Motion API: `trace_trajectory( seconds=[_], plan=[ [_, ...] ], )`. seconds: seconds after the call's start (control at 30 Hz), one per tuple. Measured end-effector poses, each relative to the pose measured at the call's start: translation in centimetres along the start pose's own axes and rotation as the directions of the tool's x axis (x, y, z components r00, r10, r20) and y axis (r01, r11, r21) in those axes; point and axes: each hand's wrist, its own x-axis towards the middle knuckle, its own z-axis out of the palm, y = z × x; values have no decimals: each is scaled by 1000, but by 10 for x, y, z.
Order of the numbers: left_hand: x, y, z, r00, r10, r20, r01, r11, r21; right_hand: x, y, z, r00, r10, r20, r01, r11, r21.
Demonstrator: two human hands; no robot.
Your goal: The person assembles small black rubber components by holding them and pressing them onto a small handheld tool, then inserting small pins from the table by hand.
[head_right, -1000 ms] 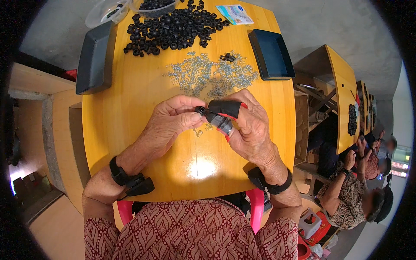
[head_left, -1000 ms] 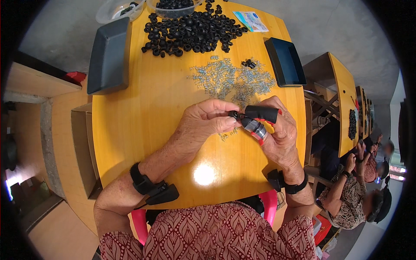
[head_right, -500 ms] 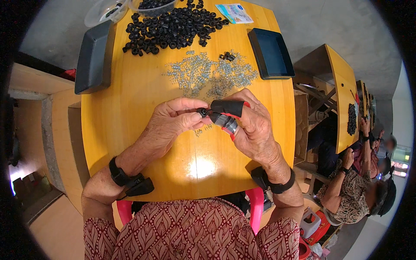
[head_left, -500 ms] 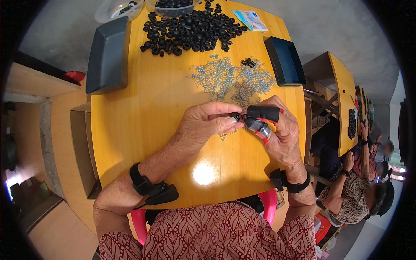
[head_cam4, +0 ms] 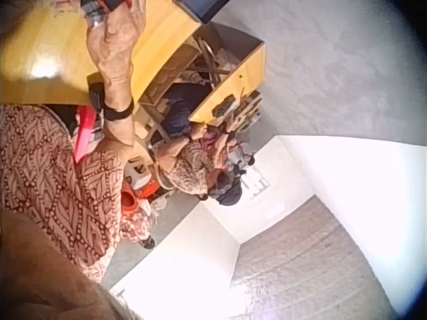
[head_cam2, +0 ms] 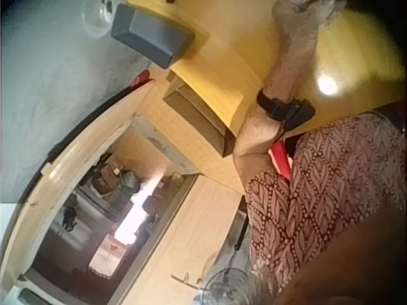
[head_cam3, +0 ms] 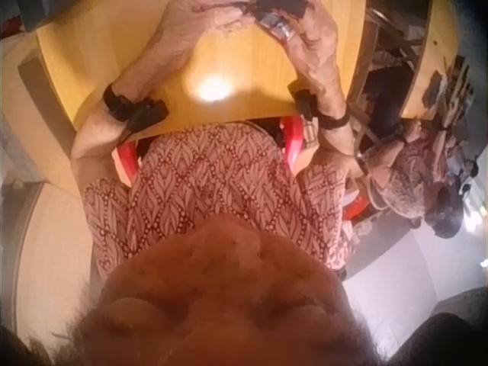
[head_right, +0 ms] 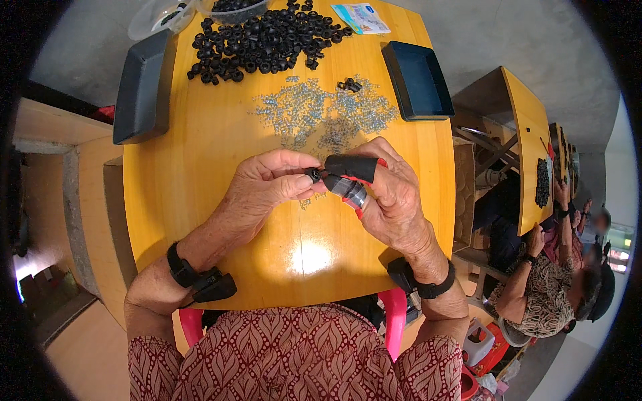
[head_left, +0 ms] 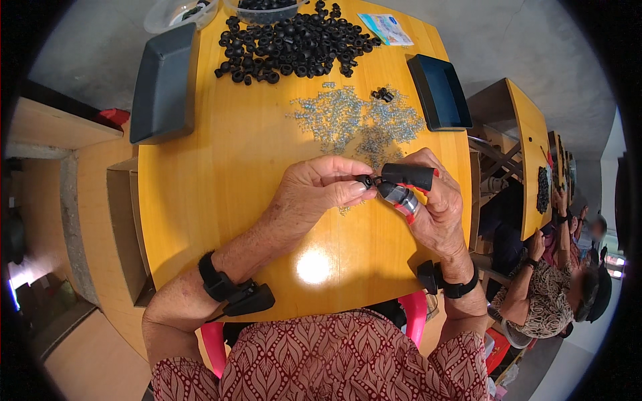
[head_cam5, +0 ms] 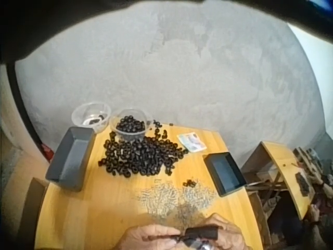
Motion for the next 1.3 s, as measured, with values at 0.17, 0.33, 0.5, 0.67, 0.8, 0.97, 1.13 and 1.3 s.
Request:
trace_trajectory(
  seconds=[0.17,0.33,0.5,0.67,0.8,0.97,1.13,1.3],
  plan=[
    [0,0,1,1000,0,-14,0,1000,13,2,-1,-2,999,-34,13,35,997,-66],
    [-1,0,0,1000,14,1,-14,998,59,3,-3,-2,998,-52,34,55,994,-90],
    [-1,-1,0,1000,22,-2,-22,997,79,6,-7,-5,992,-100,78,111,983,-148],
    [-1,-1,1,1000,28,-9,-26,988,151,14,-23,-10,971,-124,204,186,927,-326],
    [-2,-3,3,998,57,-16,-54,984,171,21,-32,-12,941,-148,305,261,891,-372],
    [-2,3,1,1000,-19,-5,19,973,230,23,-35,-8,941,-147,305,268,872,-409],
    [-2,3,0,998,-39,46,27,974,223,24,-35,-10,946,-132,295,242,895,-374],
    [-2,4,1,1000,-5,25,1,991,135,18,-17,-11,976,-22,216,48,992,-118]
  ],
)
